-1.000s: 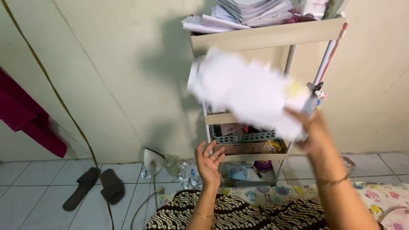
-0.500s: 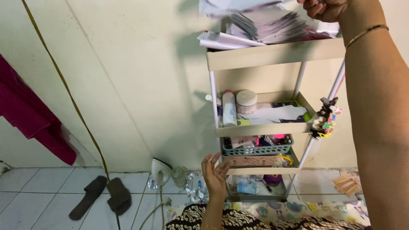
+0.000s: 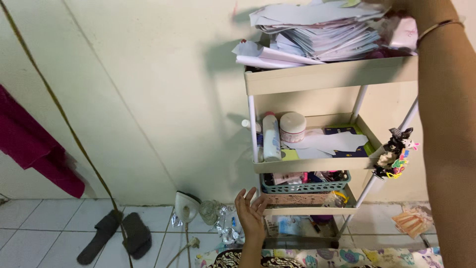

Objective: The person organizes a three-tiered rolling cart by folding and stacking papers, then wiping and rearranging bottles and containers on the middle shelf. The person handles paper sheets, a small box, and several bottles, placing them back on the cart.

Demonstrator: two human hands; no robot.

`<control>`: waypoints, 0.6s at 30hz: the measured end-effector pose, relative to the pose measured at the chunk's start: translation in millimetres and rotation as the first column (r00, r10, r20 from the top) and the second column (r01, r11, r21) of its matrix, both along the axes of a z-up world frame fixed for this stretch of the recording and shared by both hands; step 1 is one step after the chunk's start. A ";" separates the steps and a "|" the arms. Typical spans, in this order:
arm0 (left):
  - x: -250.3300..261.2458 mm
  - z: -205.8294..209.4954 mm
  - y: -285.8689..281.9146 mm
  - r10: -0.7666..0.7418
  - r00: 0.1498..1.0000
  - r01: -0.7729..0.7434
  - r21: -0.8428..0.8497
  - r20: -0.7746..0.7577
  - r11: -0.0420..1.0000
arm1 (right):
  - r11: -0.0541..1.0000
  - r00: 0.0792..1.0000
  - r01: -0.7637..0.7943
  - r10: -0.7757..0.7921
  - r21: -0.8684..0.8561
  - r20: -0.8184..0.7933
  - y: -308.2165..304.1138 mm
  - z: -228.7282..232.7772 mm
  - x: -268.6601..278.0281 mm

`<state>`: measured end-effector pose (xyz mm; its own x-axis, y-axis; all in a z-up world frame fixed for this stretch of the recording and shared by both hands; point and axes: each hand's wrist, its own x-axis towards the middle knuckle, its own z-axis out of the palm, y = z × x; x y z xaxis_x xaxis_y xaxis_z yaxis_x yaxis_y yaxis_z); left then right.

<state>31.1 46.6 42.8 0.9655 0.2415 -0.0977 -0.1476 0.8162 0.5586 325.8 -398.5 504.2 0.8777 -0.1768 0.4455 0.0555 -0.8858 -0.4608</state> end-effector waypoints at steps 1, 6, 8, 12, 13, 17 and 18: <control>1.0 -3.6 -2.0 -0.003 1.000 0.003 -0.001 -0.022 1.000 | 0.999 1.000 0.020 -0.020 -0.036 0.000 3.6 -8.1 -9.9; 3.7 -14.6 -8.2 -0.047 0.996 0.054 0.097 -0.073 0.994 | 0.981 0.993 0.088 -0.072 -0.175 0.097 29.4 -55.3 -92.2; 6.0 -13.1 -14.6 -0.075 0.995 0.086 0.161 -0.070 0.983 | 0.969 0.971 0.090 -0.033 -0.232 0.238 42.8 -59.6 -148.9; 2.9 -10.1 -26.3 -0.151 0.984 0.174 0.308 -0.095 0.936 | 0.957 0.886 -0.143 0.237 -0.253 0.399 95.3 -105.8 -264.4; 2.0 -9.0 -29.8 -0.173 0.979 0.201 0.346 -0.111 0.916 | 0.953 0.898 -0.213 0.278 -0.216 0.340 112.8 -123.2 -276.6; -4.0 -7.9 -42.6 -0.251 0.951 0.305 0.420 -0.178 0.855 | 0.941 0.973 -0.187 0.139 -0.282 -0.184 166.1 -192.6 -234.7; -6.5 -7.9 -45.4 -0.262 0.945 0.325 0.447 -0.198 0.833 | 0.945 0.951 -0.195 0.116 -0.261 -0.288 173.1 -208.8 -213.9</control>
<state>24.6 1.2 34.9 0.9857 -0.0041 -0.1684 0.1524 0.4471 0.8814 111.9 -225.4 295.4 0.9764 0.0708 0.2041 0.1141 -0.9712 -0.2090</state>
